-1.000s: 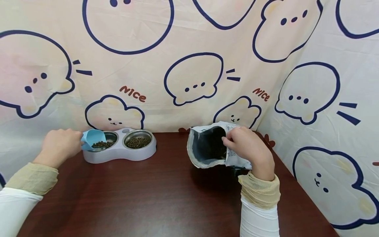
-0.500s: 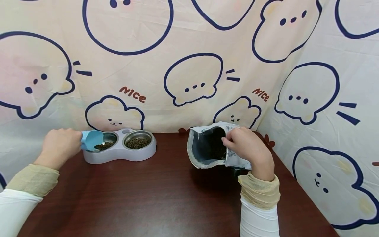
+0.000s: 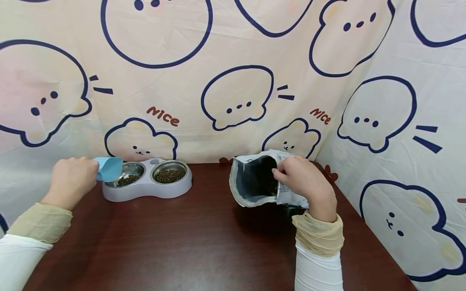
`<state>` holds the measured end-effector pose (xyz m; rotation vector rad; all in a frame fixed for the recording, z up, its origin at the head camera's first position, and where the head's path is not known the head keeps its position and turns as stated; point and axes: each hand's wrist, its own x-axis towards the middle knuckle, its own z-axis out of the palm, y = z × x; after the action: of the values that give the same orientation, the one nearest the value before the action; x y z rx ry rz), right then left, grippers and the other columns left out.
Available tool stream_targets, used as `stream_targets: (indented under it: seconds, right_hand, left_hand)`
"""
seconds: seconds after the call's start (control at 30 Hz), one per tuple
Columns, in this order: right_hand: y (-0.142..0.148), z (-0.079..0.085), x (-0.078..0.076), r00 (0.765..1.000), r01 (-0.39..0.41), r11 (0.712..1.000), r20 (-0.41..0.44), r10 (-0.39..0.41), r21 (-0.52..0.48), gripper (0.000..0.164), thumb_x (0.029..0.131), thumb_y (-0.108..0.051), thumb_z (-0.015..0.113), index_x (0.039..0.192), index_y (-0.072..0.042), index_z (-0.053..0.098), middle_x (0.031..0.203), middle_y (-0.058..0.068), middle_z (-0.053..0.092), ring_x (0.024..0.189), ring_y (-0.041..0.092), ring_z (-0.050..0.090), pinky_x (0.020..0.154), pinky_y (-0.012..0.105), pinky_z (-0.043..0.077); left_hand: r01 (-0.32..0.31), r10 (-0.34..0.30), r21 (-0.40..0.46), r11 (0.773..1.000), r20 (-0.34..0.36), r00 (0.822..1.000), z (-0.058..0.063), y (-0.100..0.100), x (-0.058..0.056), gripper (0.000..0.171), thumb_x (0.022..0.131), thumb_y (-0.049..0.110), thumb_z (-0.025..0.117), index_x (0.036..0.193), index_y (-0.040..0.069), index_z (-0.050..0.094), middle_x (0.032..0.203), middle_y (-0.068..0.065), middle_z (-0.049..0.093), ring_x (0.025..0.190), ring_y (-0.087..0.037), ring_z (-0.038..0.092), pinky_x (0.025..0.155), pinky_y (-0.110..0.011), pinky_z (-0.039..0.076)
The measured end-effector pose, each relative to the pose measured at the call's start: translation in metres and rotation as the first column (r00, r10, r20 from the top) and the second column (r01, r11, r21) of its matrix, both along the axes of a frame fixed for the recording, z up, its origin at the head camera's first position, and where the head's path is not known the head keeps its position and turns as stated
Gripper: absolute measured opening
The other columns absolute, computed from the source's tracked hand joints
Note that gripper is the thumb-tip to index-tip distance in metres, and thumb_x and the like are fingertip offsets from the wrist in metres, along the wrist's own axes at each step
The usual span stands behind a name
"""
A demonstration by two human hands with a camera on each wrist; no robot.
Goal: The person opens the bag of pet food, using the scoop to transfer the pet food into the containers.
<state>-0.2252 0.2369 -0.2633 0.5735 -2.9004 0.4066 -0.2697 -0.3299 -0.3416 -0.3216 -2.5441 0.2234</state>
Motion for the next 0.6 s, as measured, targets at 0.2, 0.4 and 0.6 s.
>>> stream_targets:
  seconds: [0.2, 0.4, 0.6]
  right_hand:
    - [-0.001, 0.0, 0.0, 1.0, 0.001, 1.0, -0.002, -0.001, 0.01, 0.044, 0.102, -0.018, 0.059, 0.058, -0.016, 0.064, 0.051, -0.002, 0.041, 0.054, 0.016, 0.045, 0.054, 0.029, 0.041]
    - [-0.001, 0.001, -0.001, 1.0, 0.003, 1.0, -0.002, -0.003, 0.014, 0.044, 0.102, -0.019, 0.059, 0.058, -0.015, 0.064, 0.051, -0.001, 0.042, 0.055, 0.016, 0.046, 0.054, 0.029, 0.041]
    - [-0.001, 0.0, -0.001, 1.0, 0.004, 1.0, 0.001, -0.004, 0.016, 0.044, 0.102, -0.019, 0.059, 0.058, -0.015, 0.063, 0.051, -0.001, 0.041, 0.054, 0.016, 0.045, 0.054, 0.029, 0.04]
  left_hand:
    - [-0.04, 0.037, 0.049, 0.998, 0.059, 0.998, 0.003, 0.009, 0.005, 0.017, 0.084, 0.0, 0.065, 0.07, -0.005, 0.056, 0.054, -0.013, 0.053, 0.044, -0.034, 0.05, 0.039, -0.052, 0.04]
    - [-0.072, 0.057, 0.084, 0.994, 0.167, 0.984, 0.011, 0.028, 0.014, 0.033, 0.101, 0.021, 0.059, 0.083, -0.005, 0.05, 0.06, -0.01, 0.048, 0.049, -0.032, 0.051, 0.041, -0.045, 0.041]
    - [-0.008, -0.02, 0.157, 0.988, 0.178, 0.984, 0.021, 0.064, 0.027, 0.036, 0.103, 0.031, 0.058, 0.096, -0.004, 0.052, 0.061, -0.005, 0.047, 0.047, -0.023, 0.045, 0.041, -0.036, 0.037]
